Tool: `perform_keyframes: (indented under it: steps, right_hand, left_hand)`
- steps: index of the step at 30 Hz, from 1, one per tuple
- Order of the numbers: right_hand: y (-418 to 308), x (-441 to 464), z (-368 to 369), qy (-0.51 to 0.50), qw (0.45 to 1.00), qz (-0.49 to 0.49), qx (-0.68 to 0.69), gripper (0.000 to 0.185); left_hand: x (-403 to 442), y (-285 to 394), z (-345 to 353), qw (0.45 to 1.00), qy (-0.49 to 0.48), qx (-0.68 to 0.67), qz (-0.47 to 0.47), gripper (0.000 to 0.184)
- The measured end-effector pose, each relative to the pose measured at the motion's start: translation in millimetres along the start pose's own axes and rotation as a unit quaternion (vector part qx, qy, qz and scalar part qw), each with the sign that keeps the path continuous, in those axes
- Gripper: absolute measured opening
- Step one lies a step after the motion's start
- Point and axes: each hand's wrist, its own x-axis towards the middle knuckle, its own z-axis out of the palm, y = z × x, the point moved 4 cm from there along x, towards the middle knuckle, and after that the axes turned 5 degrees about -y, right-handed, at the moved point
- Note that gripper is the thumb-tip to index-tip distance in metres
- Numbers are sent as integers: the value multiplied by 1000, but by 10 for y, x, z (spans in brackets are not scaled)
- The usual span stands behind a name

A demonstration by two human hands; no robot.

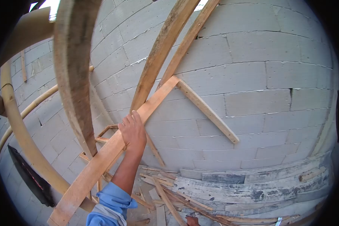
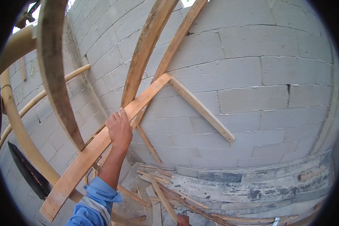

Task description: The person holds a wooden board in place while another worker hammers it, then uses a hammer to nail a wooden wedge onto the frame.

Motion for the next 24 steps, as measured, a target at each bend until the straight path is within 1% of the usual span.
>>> perform_keyframes:
  steps: [2, 3, 5, 7, 9, 10, 11, 12, 13, 14, 15, 16, 17, 19, 20, 21, 22, 24]
  right_hand:
    - [-461, -80, 18, -48, 986, 109, 114, 43]
    - [-794, -171, 8, -51, 980, 116, 154, 45]
    - [-1337, -187, -10, -38, 968, 21, 246, 22]
    - [-1844, -198, -174, 6, 980, -105, 167, 29]
    - [-1957, 75, -305, -80, 988, -44, 121, 39]
    - [-2057, 175, -420, -42, 990, -120, 58, 42]
    - [-2122, 260, -543, -2, 981, -195, -6, 45]
    - [-2223, 348, -686, 43, 959, -271, -70, 47]
    - [-2280, 492, -830, 17, 975, -207, -75, 50]
    - [-2314, 599, -971, -9, 987, -143, -80, 52]
    - [-2297, 632, -1058, -39, 993, -72, -87, 54]
    - [-2479, 568, -1176, -26, 993, -87, -75, 52]
    - [-2817, 474, -1336, -12, 992, -103, -65, 50]
    - [-3418, 406, -1638, 15, 990, -134, -50, 46]
    - [-3604, 629, -1715, 53, 975, -196, -90, 44]
    - [-3830, 867, -1777, 84, 957, -261, -97, 44]
    - [-4443, 661, -1909, 112, 932, -342, -38, 32]
    - [-5372, 540, -2122, 111, 910, -399, 31, 30]
  left_hand:
    - [37, 11, 42, 1000, -1, 12, -2, 51]
    - [49, 14, 71, 1000, -2, 16, -2, 51]
    - [86, 29, 69, 1000, -14, 19, -15, 54]
    - [47, 69, 47, 999, -41, 0, -26, 58]
    - [105, 70, -4, 997, -64, -31, -35, 63]
    - [112, 62, 15, 995, -71, -51, -44, 73]
    - [101, 51, -18, 994, -82, -55, -44, 74]
    - [98, 53, -85, 993, -89, -64, -45, 76]
    - [115, 78, -114, 992, -92, -77, -48, 77]
    - [123, 93, -106, 992, -64, -91, -56, 81]
    - [133, 114, -108, 992, -54, -94, -59, 81]
    - [145, 125, -117, 992, -45, -95, -63, 80]
    - [169, 129, -124, 992, -35, -97, -70, 80]
    - [190, 133, -120, 988, -43, -120, -87, 76]
    - [203, 132, -122, 987, -41, -127, -92, 75]
    - [221, 121, -122, 985, -38, -135, -97, 74]
    - [232, 110, -114, 984, -42, -138, -100, 74]
    - [243, 76, -95, 981, -47, -148, -113, 73]
